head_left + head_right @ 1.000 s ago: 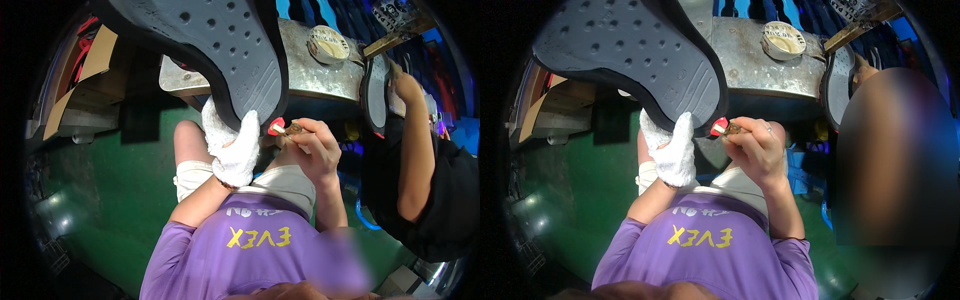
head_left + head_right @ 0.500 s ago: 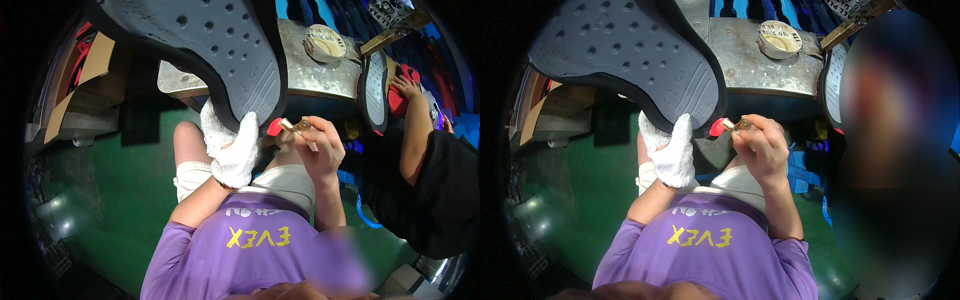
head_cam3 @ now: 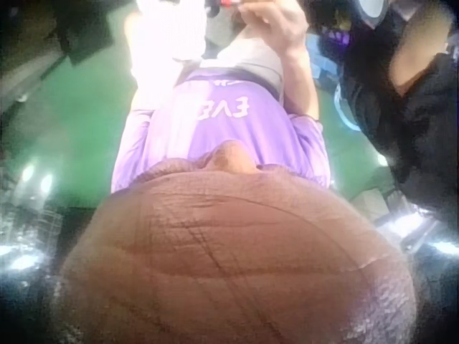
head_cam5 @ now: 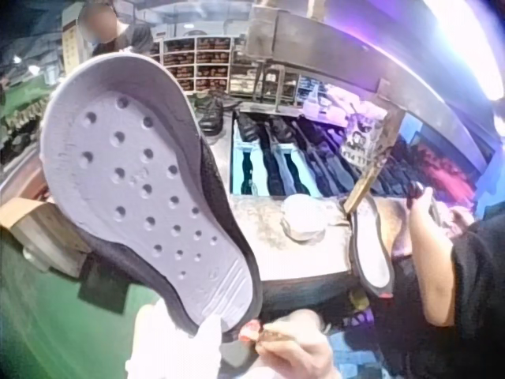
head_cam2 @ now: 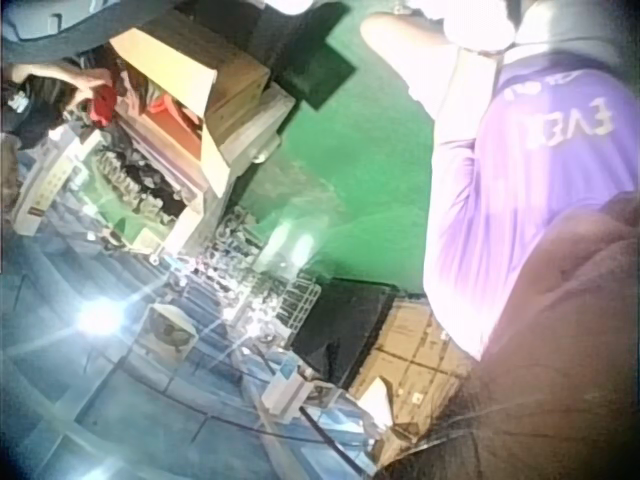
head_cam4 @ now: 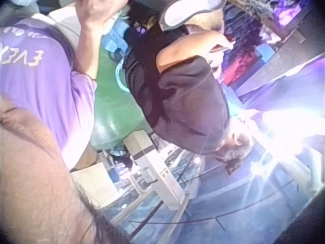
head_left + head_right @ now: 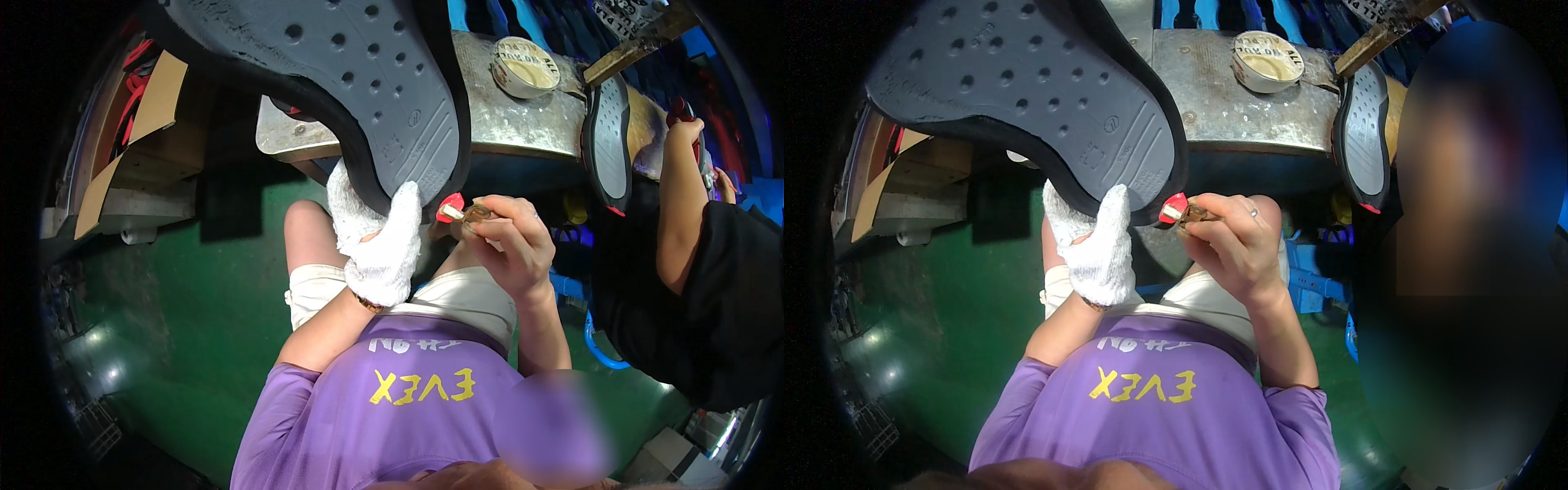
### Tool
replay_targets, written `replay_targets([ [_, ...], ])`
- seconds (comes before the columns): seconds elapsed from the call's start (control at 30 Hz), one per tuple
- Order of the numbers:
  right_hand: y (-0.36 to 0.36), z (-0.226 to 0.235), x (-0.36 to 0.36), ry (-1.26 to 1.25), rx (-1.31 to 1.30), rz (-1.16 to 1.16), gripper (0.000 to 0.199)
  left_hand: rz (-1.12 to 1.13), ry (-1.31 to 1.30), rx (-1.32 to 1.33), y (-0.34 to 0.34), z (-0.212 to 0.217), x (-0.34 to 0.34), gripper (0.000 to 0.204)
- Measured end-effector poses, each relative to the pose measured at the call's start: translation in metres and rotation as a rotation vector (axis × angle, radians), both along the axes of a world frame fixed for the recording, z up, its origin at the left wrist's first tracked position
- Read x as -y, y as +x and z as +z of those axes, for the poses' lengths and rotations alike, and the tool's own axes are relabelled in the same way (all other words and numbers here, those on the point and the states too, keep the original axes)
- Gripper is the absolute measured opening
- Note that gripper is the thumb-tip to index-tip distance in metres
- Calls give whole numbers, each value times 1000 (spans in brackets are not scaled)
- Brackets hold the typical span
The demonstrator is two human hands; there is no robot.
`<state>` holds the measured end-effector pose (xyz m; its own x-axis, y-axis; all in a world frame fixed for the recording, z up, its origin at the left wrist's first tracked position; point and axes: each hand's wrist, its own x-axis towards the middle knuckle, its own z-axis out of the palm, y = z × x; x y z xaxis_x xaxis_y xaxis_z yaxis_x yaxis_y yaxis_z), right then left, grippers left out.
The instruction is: The person applies glue to the edge of a shoe sole using a small brush. They repeatedly dip the brush into a container of glue and spread it along the perimeter of the sole, then place the sole on a metal table.
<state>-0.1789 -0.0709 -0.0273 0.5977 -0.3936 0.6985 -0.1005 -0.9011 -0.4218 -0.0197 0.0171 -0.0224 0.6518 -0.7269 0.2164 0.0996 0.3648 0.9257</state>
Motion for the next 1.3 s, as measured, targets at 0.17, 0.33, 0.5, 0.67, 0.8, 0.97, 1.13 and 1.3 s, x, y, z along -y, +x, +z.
replay_targets([
  [0.17,-4,-1,-3,-21,7,45,26,20,59,-51,0,0,2,58],
  [0.33,-10,4,-11,-26,9,36,26,55,34,-30,-2,-13,1,59],
  [0.5,-11,4,-14,-18,58,-29,28,10,80,-125,-7,2,-5,57],
  [0.67,-18,-4,-10,-30,49,-154,28,4,46,-52,-11,13,-8,52],
  [0.8,-21,-4,-11,-36,49,-171,26,29,13,18,-14,9,-7,52],
  [0.97,-21,1,-24,-31,66,-31,26,18,-11,36,-14,2,-9,56],
  [1.13,-35,-11,-35,115,116,-42,22,33,-88,-113,-21,0,0,58],
  [1.3,-74,-107,-31,521,331,-416,15,-90,130,26,-24,3,28,63],
])
